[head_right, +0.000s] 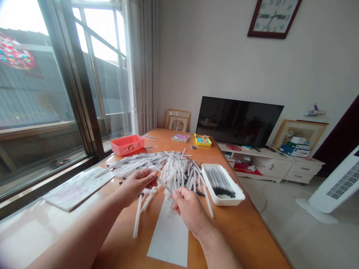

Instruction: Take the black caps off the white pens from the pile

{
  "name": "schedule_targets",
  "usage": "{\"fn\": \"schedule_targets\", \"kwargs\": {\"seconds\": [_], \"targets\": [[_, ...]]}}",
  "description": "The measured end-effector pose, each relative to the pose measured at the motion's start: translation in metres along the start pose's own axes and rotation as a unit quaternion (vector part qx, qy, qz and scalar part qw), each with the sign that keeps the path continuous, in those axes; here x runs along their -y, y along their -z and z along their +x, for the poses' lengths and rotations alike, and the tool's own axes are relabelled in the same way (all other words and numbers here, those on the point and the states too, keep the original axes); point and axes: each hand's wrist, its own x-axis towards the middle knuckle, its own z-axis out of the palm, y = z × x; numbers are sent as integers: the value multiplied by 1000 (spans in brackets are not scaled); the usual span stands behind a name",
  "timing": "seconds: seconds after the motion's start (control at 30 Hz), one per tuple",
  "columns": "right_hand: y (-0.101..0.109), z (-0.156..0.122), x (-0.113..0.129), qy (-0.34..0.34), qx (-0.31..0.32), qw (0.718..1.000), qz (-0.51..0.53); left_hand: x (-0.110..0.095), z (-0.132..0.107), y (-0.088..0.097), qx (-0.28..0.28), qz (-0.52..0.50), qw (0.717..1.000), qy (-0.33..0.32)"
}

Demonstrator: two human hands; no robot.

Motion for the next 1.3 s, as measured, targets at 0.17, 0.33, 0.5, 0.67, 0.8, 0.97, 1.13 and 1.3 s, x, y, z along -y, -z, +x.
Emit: {"fn": "schedule_targets", "kwargs": {"seconds": [0.17,0.33,0.5,0.67,0.8,0.97,1.13,1.3], "targets": [[3,0,-3,-15,16,1000,19,0,1,2,34,-71,997,-10],[5,0,-6,-10,17,999,46,0,-1,1,28,-123,991,43],[1,-1,-2,-6,13,999,32,3,0,-2,13,-82,996,37],[-1,-2,3,9,-32,999,39,5,2,-2,6,-110,993,35],[2,-1,1,6,-20,999,42,2,1,-2,21,-186,981,53],[2,-1,-3,-33,29,995,86,1,0,-3,42,-237,969,51],[2,-1,-1,-27,4,995,94,7,4,-2,14,-235,971,44],[3,-1,0,-8,-7,997,77,6,4,-3,15,-239,970,47]]}}
